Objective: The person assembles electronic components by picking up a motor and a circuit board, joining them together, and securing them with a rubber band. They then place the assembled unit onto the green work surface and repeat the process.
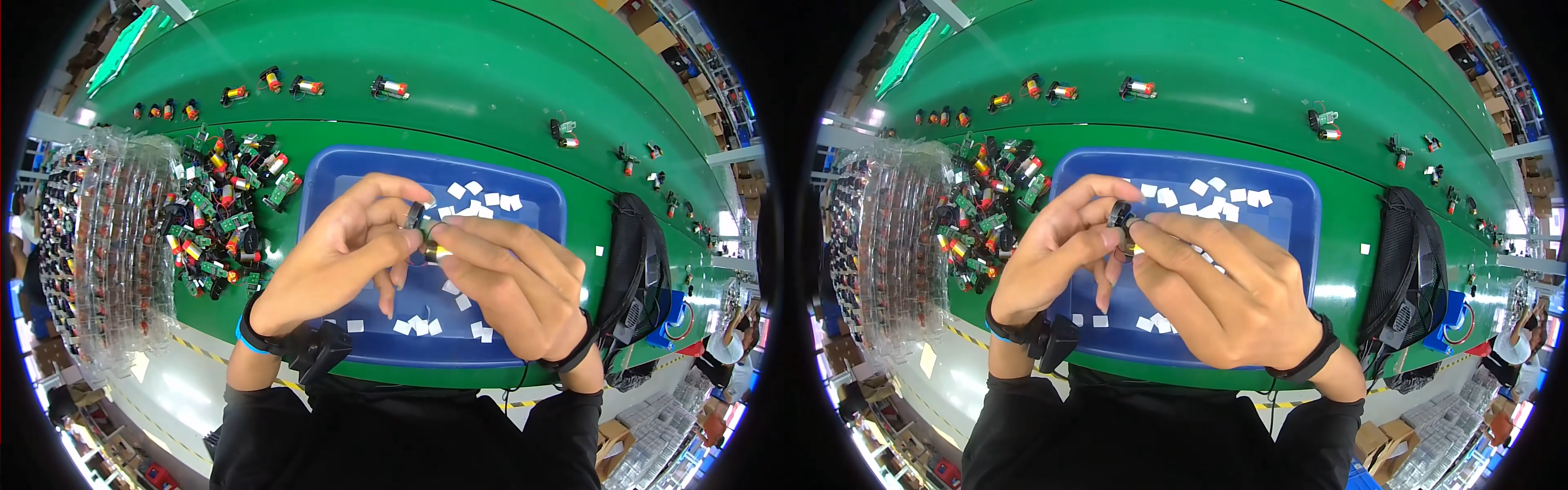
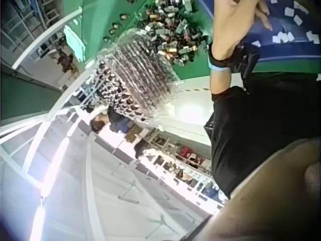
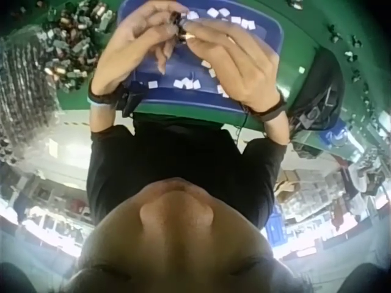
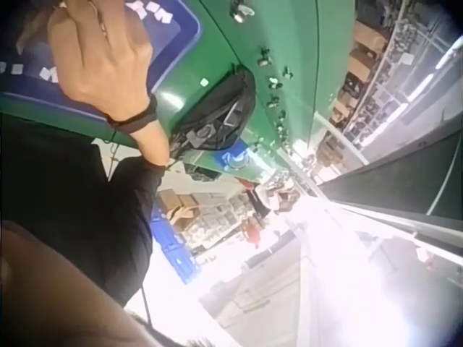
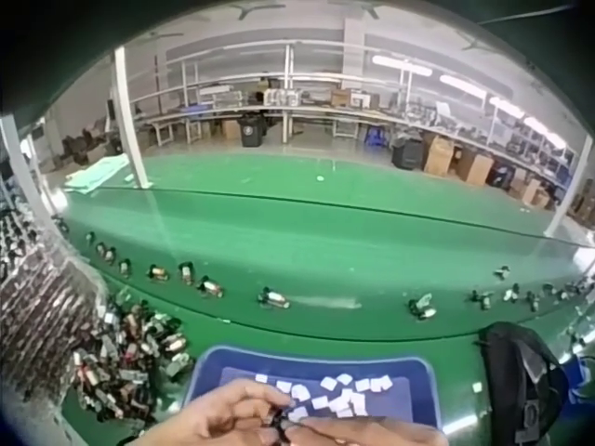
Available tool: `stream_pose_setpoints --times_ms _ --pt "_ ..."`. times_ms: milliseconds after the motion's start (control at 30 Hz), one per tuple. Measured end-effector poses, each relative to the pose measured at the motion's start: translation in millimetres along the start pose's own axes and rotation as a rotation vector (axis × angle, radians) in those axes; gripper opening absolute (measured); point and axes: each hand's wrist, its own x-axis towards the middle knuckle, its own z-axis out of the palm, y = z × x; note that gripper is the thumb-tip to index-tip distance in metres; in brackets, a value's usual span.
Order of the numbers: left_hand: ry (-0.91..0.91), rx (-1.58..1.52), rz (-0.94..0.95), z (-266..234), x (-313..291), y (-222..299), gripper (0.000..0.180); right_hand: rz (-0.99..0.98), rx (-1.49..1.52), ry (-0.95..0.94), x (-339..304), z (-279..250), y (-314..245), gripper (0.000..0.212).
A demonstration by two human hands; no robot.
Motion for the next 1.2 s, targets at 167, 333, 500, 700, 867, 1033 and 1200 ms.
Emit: stream_pose_setpoints --times_ms 167,333,500,700,867,1033,1200 --pt "-0.096 0.012 -0.038 -2 3 -6 0.037 0.025 0.0 0.005 -3 0 -2 0.025" --pt "-0.039 0.239 0.127 2 0 -9 0.04 0.144 0.071 0.058 -6 2 1 0.027" --pt "-0.072 0.209 0.108 7 2 -1 0.037 0.132 0.104 0.037 -5 -4 12 0.029" --pt "-0.037 0.28 0.138 5 4 -8 0.035 0.08 0.017 0.059 2 -7 6 0.028" --pt "-0.015 0.023 0.347 1 5 -15 0.035 0.332 0.217 0.131 4 -21 2 0.025" --pt "-0.02 0.048 0.472 4 6 -16 0.037 0.481 0.487 0.067 -3 -8 2 0.026" --pt "0.089 0.161 0.551 11 3 -18 0.036 0.475 0.516 0.074 -9 -7 3 0.018"
